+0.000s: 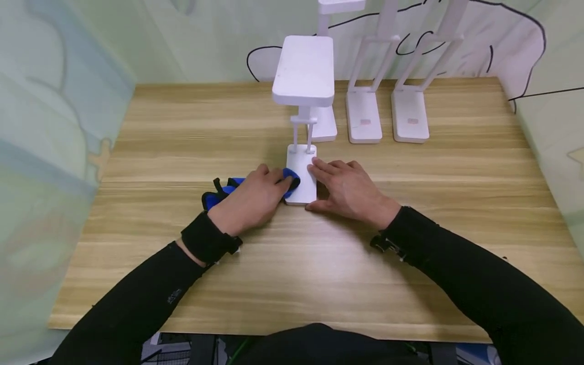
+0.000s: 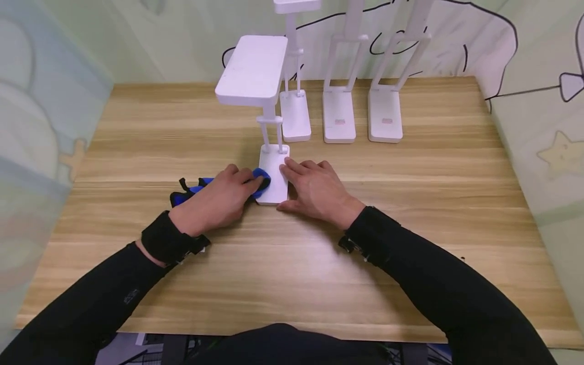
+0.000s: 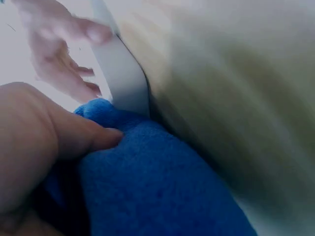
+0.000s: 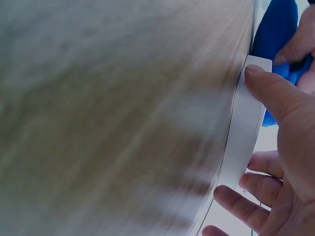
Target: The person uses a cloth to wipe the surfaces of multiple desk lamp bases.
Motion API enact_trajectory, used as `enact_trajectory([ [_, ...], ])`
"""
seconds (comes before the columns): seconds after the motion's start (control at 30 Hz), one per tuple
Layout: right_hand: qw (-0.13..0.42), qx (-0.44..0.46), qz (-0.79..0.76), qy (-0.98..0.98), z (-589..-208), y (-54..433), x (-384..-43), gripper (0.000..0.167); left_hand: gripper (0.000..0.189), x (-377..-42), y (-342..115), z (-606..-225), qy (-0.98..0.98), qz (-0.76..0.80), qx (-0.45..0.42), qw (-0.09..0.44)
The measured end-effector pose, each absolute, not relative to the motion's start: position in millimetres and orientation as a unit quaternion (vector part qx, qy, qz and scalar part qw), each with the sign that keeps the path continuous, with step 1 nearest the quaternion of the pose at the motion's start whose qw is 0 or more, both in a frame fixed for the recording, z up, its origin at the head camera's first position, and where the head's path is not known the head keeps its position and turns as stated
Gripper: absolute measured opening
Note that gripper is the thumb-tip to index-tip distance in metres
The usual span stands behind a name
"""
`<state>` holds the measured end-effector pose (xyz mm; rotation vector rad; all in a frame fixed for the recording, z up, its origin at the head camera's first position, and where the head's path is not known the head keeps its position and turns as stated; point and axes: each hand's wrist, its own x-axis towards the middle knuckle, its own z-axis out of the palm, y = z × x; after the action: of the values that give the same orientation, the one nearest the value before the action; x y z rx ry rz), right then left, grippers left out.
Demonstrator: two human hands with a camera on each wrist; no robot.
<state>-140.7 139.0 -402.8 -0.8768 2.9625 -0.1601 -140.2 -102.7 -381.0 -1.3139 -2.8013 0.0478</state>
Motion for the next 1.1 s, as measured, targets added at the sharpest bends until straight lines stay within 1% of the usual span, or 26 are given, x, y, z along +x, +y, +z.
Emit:
enact_trajectory([
  [0.07,0.028,-0.286,-0.052,0.956,-405,138,-141,0.093,0.035,-141,-105,-381,-0.905,0.01,-0.426,0.019],
  [0.3,0.028,-0.276,-0.049,0.959,-404,143,-152,0.092,0.036,-164,-93,-377,-0.919,-0.006,-0.395,0.006],
  [0.4,0.036,-0.275,-0.046,0.96,-404,145,-155,0.093,0.038,-167,-90,-380,-0.923,-0.003,-0.384,0.008],
  [0.5,0.04,-0.274,-0.048,0.96,-404,145,-156,0.094,0.037,-162,-87,-384,-0.922,0.019,-0.387,0.021],
  [0.63,0.04,-0.272,-0.048,0.96,-403,147,-156,0.095,0.034,-144,-86,-388,-0.908,0.045,-0.416,0.034],
  [0.73,0.041,-0.272,-0.049,0.96,-401,149,-157,0.095,0.035,-130,-90,-388,-0.899,0.045,-0.435,0.031],
  [0.83,0.04,-0.277,-0.056,0.958,-401,150,-158,0.094,0.036,-127,-93,-386,-0.899,0.034,-0.436,0.025],
  [0.9,0.039,-0.283,-0.064,0.956,-402,150,-158,0.094,0.036,-132,-93,-385,-0.903,0.029,-0.427,0.029],
  [1.1,0.037,-0.288,-0.068,0.954,-403,152,-159,0.093,0.035,-157,-81,-385,-0.914,0.05,-0.395,0.073],
])
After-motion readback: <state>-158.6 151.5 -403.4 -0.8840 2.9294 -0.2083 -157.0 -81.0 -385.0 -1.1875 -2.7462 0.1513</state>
